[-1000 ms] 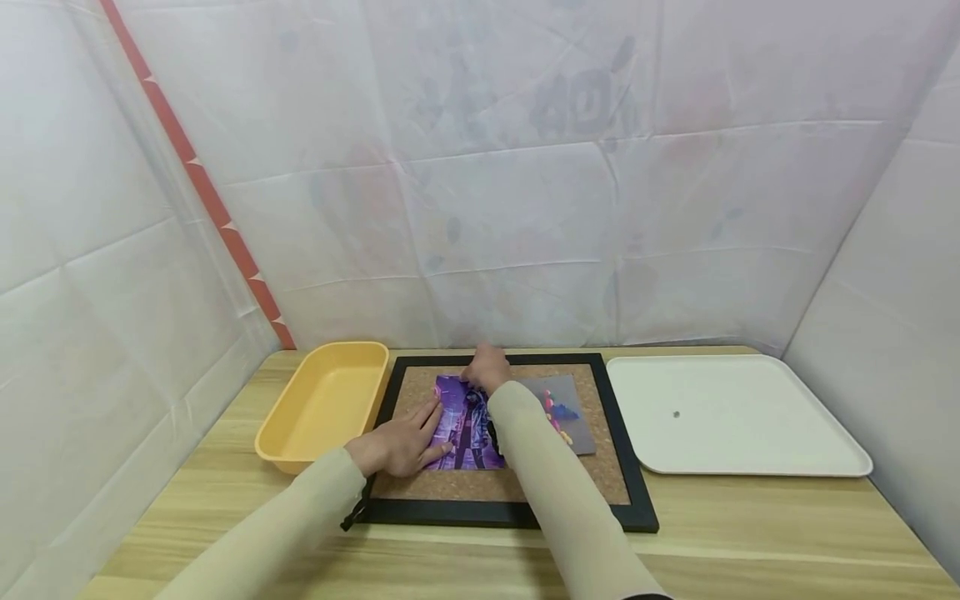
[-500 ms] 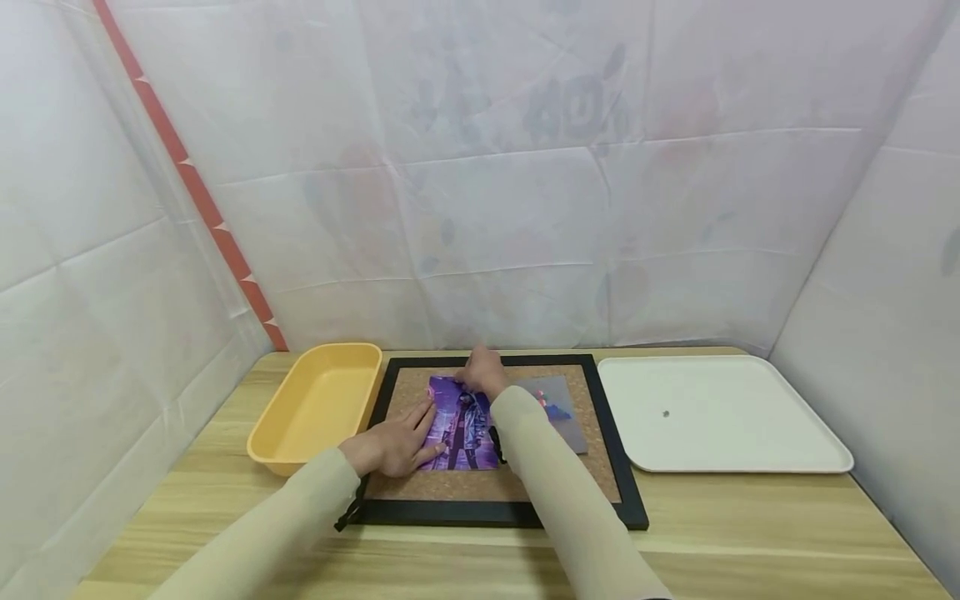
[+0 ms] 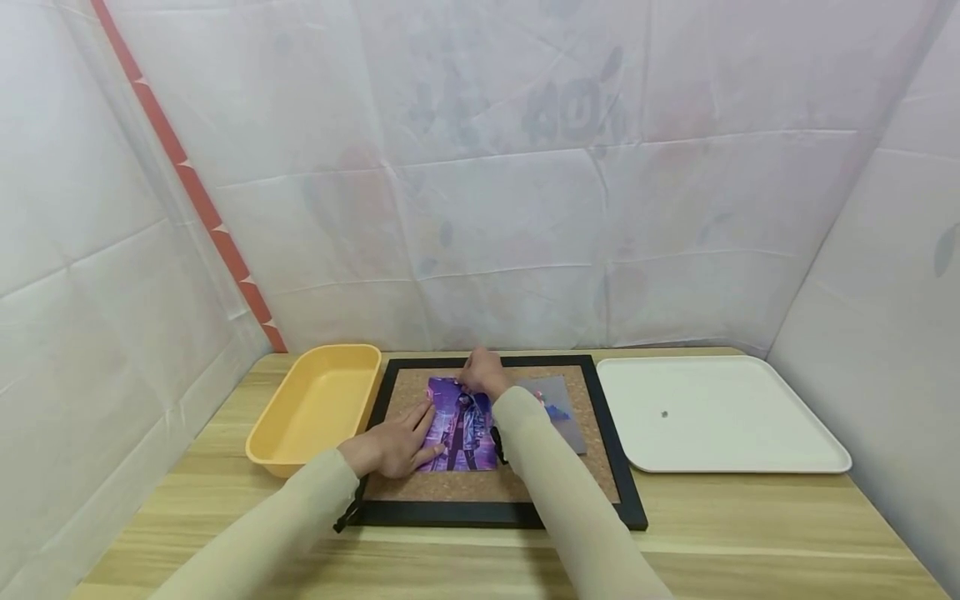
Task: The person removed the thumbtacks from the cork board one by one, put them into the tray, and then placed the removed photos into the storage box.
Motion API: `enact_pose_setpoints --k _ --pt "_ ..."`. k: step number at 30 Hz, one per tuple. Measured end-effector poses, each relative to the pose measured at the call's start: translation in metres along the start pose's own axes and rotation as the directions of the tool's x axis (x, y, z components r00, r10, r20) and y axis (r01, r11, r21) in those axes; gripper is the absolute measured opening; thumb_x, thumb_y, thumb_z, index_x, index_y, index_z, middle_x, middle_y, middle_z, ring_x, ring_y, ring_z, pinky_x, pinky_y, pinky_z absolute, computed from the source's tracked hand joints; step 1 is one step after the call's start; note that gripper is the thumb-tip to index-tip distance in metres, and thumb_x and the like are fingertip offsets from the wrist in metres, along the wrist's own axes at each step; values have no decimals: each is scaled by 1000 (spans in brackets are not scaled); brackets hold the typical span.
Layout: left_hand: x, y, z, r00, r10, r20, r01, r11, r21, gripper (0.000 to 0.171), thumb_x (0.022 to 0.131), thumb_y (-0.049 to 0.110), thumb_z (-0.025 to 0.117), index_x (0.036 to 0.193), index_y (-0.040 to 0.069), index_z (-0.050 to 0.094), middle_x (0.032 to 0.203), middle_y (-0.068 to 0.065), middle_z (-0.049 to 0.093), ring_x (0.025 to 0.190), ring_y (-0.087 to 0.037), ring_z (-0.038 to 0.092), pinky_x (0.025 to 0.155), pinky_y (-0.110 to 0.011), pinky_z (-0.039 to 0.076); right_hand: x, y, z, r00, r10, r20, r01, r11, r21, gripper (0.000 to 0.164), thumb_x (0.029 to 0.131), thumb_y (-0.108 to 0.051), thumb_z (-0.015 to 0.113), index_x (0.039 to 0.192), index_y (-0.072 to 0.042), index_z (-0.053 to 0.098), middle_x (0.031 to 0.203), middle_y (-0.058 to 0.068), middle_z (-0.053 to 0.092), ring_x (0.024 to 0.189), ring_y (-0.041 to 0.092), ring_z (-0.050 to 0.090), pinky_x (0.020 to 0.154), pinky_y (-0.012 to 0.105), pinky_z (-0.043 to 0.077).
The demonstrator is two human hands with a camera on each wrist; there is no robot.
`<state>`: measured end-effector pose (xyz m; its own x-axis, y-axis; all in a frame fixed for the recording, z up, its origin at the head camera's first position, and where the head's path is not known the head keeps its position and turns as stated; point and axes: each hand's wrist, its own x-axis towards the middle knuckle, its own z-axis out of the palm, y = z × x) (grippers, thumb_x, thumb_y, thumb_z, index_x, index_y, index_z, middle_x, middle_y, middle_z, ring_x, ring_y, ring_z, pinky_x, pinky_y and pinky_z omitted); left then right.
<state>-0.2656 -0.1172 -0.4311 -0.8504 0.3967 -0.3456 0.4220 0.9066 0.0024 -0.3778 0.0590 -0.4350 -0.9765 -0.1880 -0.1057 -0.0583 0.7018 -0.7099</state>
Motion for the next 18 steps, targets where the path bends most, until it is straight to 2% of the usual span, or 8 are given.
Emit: enact_pose_setpoints --k 11,18 --pt "0 1 3 1000 9 -28 -9 1000 -9 79 107 58 34 163 4 20 172 -13 9 158 -27 12 126 -40 21 0 -2 -1 1000 -7 10 7 999 -35 20 97 -10 68 82 -1 78 68 5 72 59 13 66 58 26 56" --pt "0 1 3 1000 5 -27 -6 1000 -4 80 107 58 33 163 4 19 172 -13 9 158 -28 11 126 -40 20 6 2 1 1000 17 7 -17 1000 -12 15 95 -8 70 85 -1 78 69 6 72 61 14 68 58 27 58"
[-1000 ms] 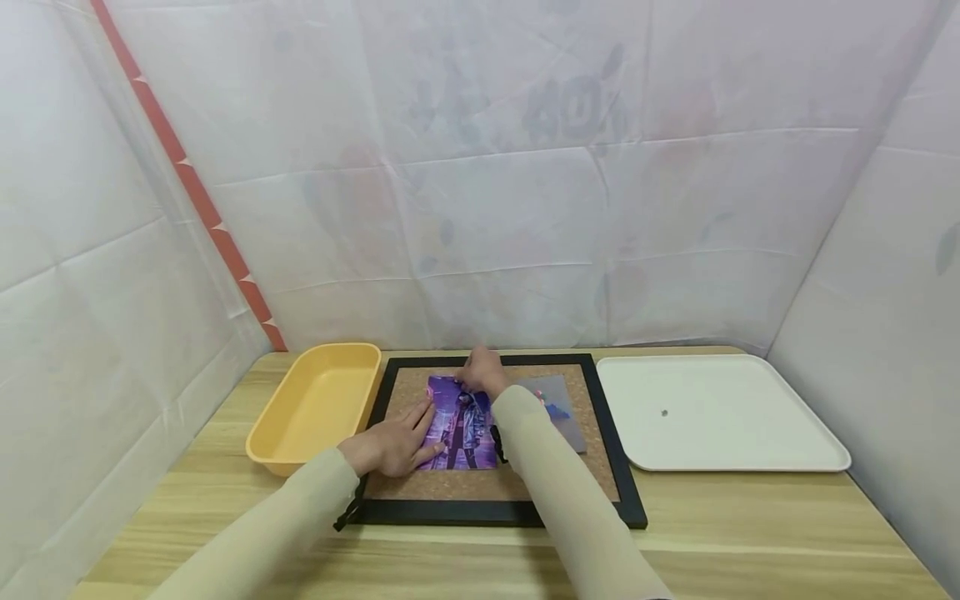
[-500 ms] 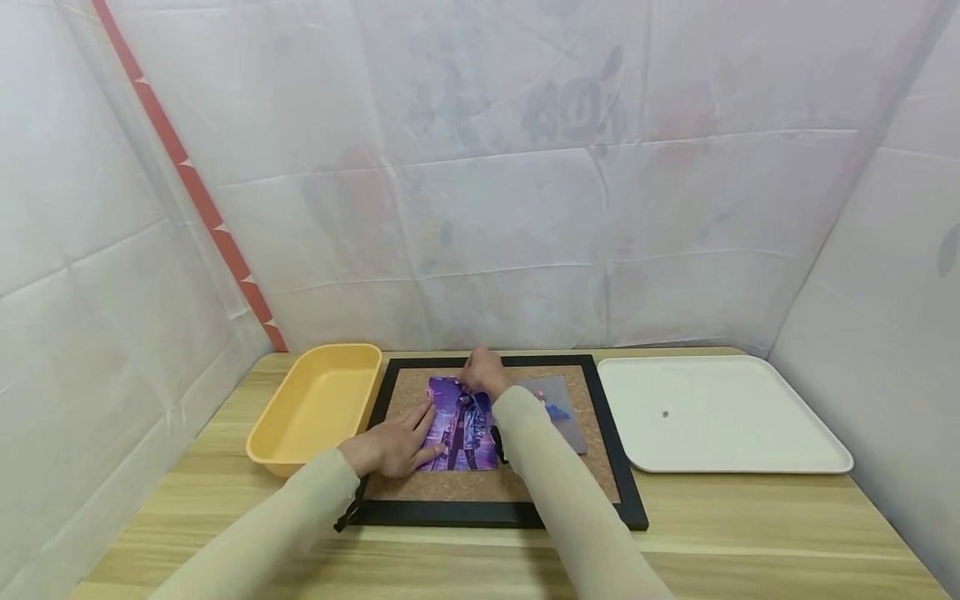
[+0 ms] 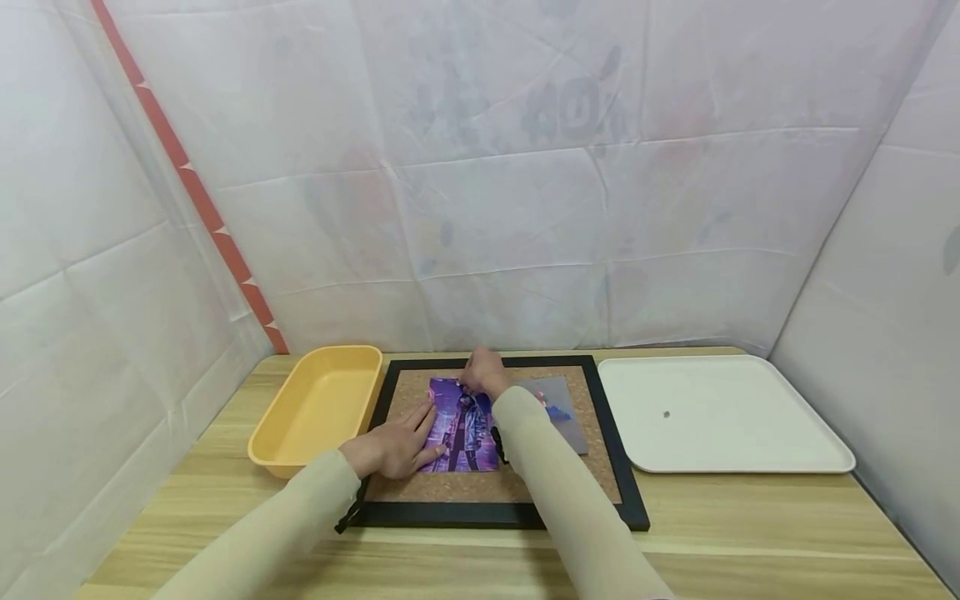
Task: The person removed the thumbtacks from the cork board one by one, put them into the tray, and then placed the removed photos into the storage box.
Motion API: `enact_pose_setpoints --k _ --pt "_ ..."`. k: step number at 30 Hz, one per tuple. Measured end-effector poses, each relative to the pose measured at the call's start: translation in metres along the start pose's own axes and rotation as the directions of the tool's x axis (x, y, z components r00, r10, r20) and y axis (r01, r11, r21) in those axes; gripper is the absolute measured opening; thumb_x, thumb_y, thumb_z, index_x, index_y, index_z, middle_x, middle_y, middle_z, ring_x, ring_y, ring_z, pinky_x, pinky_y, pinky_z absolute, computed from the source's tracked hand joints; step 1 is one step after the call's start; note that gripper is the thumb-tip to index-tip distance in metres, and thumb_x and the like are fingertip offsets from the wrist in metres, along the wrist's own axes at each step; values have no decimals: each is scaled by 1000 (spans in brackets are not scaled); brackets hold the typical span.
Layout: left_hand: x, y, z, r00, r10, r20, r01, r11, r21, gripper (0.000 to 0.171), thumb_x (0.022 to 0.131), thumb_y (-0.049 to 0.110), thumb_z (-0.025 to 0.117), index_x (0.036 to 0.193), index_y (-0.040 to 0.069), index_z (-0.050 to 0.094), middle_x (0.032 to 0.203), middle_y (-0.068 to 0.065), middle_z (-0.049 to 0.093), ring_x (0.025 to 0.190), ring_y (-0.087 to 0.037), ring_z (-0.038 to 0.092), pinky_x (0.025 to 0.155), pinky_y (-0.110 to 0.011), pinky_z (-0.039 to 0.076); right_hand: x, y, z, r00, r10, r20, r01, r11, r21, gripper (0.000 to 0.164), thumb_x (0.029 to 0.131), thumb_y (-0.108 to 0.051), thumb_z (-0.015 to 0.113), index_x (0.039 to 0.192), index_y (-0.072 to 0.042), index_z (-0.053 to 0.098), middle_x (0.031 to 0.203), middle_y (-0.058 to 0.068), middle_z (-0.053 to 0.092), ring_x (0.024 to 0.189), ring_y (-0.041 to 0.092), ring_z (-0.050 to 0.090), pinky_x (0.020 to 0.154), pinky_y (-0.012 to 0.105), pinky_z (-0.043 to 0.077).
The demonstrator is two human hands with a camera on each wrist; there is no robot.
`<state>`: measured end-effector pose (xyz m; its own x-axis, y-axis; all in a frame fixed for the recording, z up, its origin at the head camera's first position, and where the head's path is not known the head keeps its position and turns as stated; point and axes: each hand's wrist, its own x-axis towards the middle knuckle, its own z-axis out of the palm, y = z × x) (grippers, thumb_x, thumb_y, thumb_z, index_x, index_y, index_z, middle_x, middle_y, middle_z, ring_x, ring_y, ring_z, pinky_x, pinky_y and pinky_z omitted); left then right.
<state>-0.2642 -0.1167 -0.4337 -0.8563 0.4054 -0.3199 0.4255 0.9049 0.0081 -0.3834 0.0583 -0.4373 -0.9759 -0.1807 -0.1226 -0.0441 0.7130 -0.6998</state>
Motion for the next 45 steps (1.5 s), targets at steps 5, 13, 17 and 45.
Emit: enact_pose_setpoints --k 5,13,17,45 --pt "3 -1 2 1000 4 6 -4 1000 -2 79 107 58 33 163 4 19 172 -13 9 158 -27 11 126 -40 20 0 1 0 1000 -6 1 6 1000 -22 18 96 -8 70 82 -1 79 67 5 72 59 14 67 58 27 58" --pt "5 0 7 999 34 0 -34 999 -10 80 108 57 31 163 1 17 172 -16 7 158 -30 10 126 -41 18 -4 0 0 1000 9 10 -8 998 -56 17 95 -5 68 80 0 75 67 6 70 57 14 65 57 27 57" --pt "5 1 7 1000 24 8 -24 1000 -7 80 107 59 31 163 3 18 172 -14 8 158 -28 10 126 -40 19 -3 0 1 1000 22 18 -20 996 -92 17 95 -6 69 79 -1 74 67 5 69 57 14 63 56 26 56" --pt "10 -5 9 1000 -2 25 1 1000 9 79 108 57 30 164 4 12 172 -13 3 159 -27 5 127 -39 16 -9 -3 7 995 -84 -62 69 976 -205 36 98 -10 63 62 -10 65 56 -3 52 51 11 44 52 25 38"
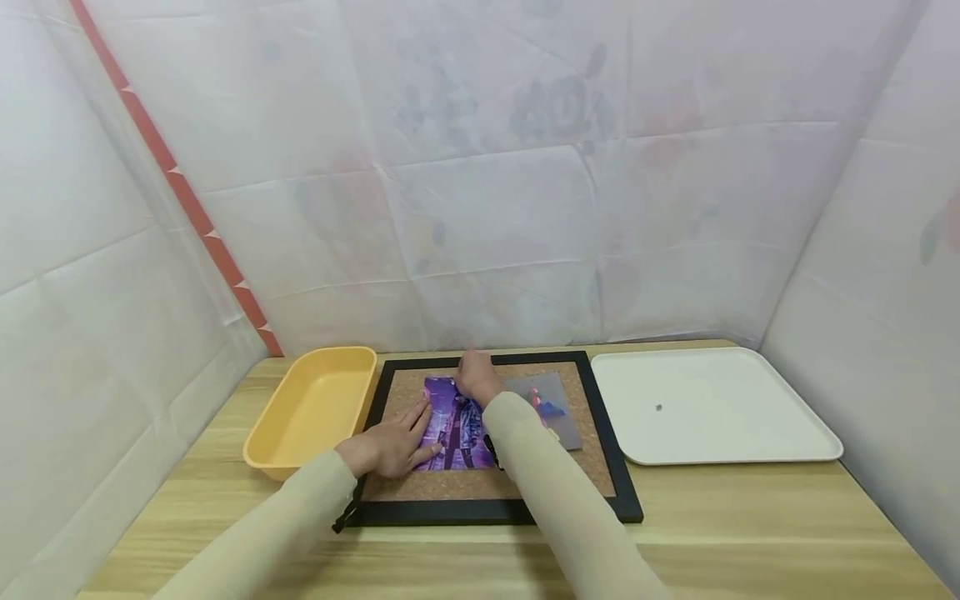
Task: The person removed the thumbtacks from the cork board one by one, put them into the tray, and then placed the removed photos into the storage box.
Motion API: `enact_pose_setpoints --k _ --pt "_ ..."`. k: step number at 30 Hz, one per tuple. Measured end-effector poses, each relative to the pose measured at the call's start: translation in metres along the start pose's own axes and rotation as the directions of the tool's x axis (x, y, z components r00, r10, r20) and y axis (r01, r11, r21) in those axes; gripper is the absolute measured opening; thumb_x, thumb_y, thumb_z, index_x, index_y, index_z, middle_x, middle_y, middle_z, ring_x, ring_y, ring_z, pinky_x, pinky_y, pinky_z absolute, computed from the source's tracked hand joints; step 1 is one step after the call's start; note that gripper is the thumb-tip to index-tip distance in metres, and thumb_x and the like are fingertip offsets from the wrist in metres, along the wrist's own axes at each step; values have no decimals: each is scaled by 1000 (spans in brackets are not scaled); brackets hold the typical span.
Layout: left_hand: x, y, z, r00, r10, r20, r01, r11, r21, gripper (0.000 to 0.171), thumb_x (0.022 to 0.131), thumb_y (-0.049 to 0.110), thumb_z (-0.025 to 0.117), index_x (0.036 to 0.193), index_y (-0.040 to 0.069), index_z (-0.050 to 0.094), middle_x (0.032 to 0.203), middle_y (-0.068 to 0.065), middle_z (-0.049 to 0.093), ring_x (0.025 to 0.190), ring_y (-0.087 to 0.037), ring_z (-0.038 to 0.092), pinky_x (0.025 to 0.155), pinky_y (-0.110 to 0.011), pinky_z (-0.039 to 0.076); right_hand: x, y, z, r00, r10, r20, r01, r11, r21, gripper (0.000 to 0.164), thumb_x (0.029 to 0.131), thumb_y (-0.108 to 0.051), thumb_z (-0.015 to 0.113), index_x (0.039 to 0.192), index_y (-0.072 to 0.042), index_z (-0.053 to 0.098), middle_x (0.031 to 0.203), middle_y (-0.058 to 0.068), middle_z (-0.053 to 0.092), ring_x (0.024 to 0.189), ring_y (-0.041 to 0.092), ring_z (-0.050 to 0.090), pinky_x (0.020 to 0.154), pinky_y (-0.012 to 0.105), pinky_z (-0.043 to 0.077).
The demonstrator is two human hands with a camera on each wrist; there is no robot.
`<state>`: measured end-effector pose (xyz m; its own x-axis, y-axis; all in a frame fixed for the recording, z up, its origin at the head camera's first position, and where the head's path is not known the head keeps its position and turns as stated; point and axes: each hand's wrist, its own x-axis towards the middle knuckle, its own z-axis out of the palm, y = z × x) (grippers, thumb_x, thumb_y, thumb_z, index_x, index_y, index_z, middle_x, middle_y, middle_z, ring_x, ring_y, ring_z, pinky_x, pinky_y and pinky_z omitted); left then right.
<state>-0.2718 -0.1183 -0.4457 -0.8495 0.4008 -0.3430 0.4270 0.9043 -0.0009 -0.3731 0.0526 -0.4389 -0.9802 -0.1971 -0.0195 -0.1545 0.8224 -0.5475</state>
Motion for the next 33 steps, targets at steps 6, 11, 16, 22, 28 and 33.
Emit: enact_pose_setpoints --k 6,11,16,22,28,33 --pt "-3 2 -6 1000 -10 -6 10 1000 -6 79 108 57 32 164 5 15 172 -12 5 159 -27 8 126 -40 18 -11 -4 -8 997 -32 69 31 999 16 22 100 -8 60 79 -6 68 69 2 58 61 15 51 58 29 44" --pt "-9 5 -15 1000 -11 -4 11 1000 -11 78 108 56 33 164 4 17 172 -13 7 158 -27 9 126 -40 18 -24 -1 -21 984 -99 146 94 995 37 21 99 -4 59 115 1 72 108 13 70 96 24 66 87 40 57" --pt "-13 6 -15 1000 7 -26 -8 999 -33 78 108 54 37 163 2 20 172 -15 10 158 -30 11 126 -41 20 -36 6 -30 939 -205 276 198 979 54 30 102 -4 56 130 3 66 127 19 67 121 33 62 104 49 51" --pt "-12 3 -9 999 30 -43 -33 998 -58 78 107 54 40 162 1 23 171 -16 12 158 -31 13 125 -43 23 -52 10 -35 871 -332 362 374 926 -51 28 101 -8 61 126 3 67 127 18 66 122 34 61 104 50 50" --pt "-12 0 -11 997 41 -58 -44 997 -57 79 107 54 41 161 0 24 170 -18 13 157 -32 15 124 -44 26 -69 12 -38 838 -352 417 439 889 -132 34 103 -15 62 134 -2 64 138 16 59 133 32 54 112 46 44" --pt "-10 -1 -13 997 51 -63 -54 997 -52 78 107 52 43 161 -1 22 170 -20 14 157 -34 15 124 -45 25 -88 17 -38 827 -378 417 479 861 -169 35 101 -17 65 134 -6 65 140 13 56 133 31 53 111 46 44"
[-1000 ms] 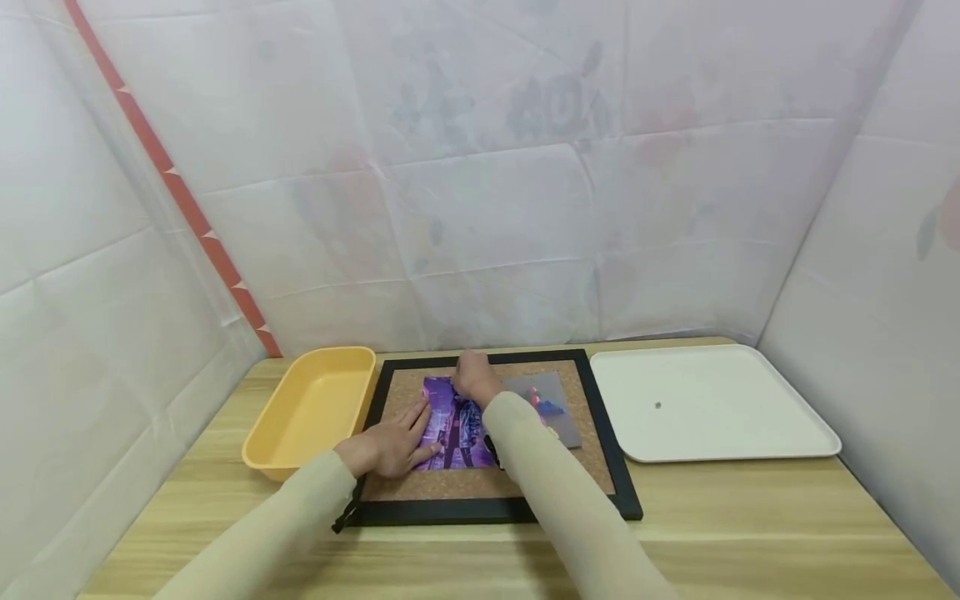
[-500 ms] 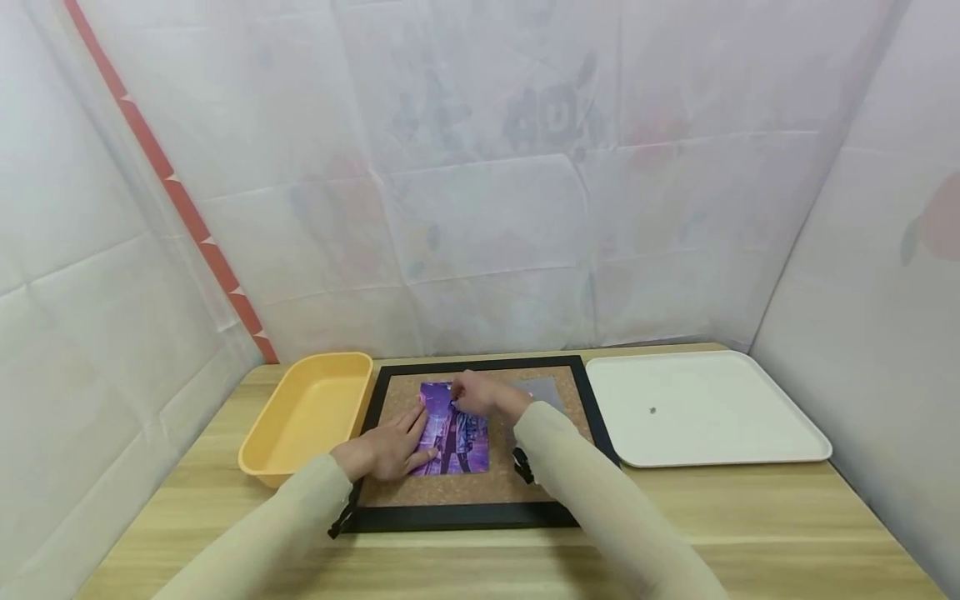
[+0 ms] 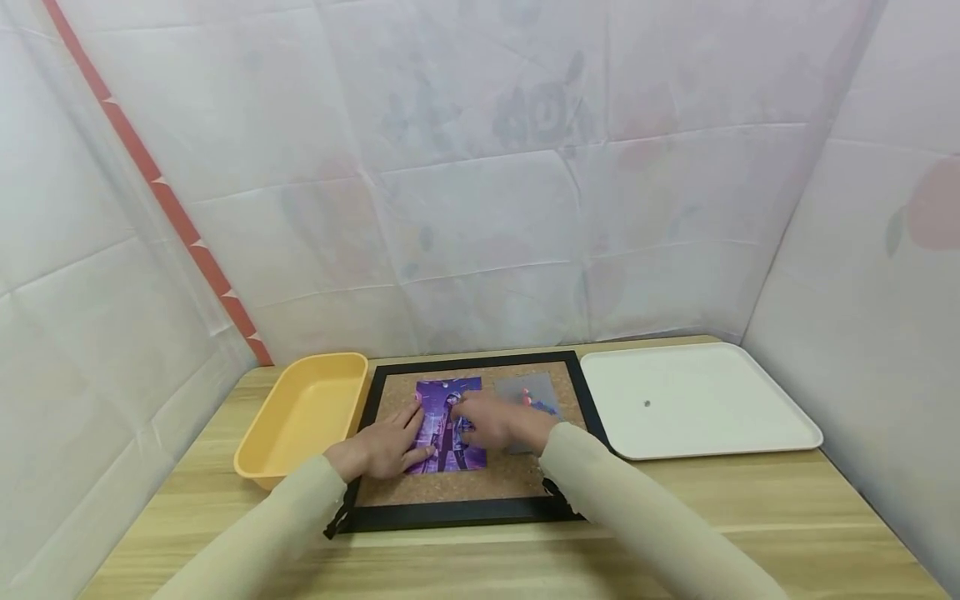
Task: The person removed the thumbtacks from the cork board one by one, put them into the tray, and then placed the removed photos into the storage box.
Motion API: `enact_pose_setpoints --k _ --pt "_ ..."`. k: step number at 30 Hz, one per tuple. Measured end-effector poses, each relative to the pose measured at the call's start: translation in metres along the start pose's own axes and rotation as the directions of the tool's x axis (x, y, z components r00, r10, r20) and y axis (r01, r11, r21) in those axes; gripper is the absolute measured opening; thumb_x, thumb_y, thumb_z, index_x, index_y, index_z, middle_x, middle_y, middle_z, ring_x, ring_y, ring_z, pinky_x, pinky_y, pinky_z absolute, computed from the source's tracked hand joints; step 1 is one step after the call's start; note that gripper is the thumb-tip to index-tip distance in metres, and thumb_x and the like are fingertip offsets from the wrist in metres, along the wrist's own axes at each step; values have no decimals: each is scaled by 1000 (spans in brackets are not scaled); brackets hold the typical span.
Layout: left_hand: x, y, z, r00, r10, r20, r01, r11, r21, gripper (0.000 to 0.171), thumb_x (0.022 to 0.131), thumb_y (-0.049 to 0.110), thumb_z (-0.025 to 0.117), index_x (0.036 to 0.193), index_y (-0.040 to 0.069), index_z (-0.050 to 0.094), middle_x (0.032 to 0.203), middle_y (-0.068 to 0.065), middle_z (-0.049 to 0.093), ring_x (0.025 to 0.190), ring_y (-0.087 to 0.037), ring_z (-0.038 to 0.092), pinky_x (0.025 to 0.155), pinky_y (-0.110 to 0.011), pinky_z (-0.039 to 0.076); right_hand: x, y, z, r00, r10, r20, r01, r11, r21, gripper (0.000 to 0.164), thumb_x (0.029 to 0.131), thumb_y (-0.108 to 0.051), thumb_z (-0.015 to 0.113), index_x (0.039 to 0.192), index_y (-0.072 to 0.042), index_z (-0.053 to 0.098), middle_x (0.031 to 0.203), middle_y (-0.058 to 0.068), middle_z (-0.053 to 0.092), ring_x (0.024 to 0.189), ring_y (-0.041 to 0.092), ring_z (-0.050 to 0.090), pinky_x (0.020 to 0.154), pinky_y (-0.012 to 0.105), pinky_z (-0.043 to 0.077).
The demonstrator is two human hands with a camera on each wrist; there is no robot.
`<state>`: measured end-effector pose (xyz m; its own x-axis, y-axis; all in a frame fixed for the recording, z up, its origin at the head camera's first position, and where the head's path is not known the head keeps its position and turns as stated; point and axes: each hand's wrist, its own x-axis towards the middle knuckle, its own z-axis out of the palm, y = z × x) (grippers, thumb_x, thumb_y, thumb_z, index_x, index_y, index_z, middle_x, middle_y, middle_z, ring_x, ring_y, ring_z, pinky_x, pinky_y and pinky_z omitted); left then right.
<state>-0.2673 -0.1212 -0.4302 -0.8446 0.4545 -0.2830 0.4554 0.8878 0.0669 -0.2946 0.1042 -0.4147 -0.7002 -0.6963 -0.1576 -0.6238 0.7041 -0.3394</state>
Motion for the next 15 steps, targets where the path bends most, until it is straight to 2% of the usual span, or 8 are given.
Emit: enact_pose_setpoints --k 4,8,12,15 --pt "0 1 1 1000 -2 -20 2 1000 -5 78 107 51 45 161 -2 24 169 -21 17 156 -34 18 124 -46 26 -14 -4 4 998 -59 -19 59 998 -19 34 100 -16 65 133 -5 65 140 14 55 130 31 54 109 46 46" --pt "1 3 2 999 -16 -37 15 1000 -11 80 105 54 47 160 -1 27 169 -19 20 155 -33 22 122 -48 30 -29 -6 9 996 -74 -44 72 997 -33 33 100 -15 66 131 -5 66 141 15 54 129 31 54 110 46 46" --pt "1 6 3 998 -35 -49 35 999 -17 80 105 54 48 160 0 29 168 -19 21 155 -33 22 121 -51 32 -45 -3 12 990 -99 -97 92 993 -69 29 99 -14 64 127 -7 67 135 10 56 124 25 56 105 42 50" --pt "0 9 3 997 -43 -60 42 999 -19 78 104 52 50 159 0 31 168 -19 21 155 -35 21 120 -54 31 -56 3 13 976 -148 -159 135 987 -91 23 98 -10 64 121 -7 70 127 7 59 115 21 58 98 39 53"
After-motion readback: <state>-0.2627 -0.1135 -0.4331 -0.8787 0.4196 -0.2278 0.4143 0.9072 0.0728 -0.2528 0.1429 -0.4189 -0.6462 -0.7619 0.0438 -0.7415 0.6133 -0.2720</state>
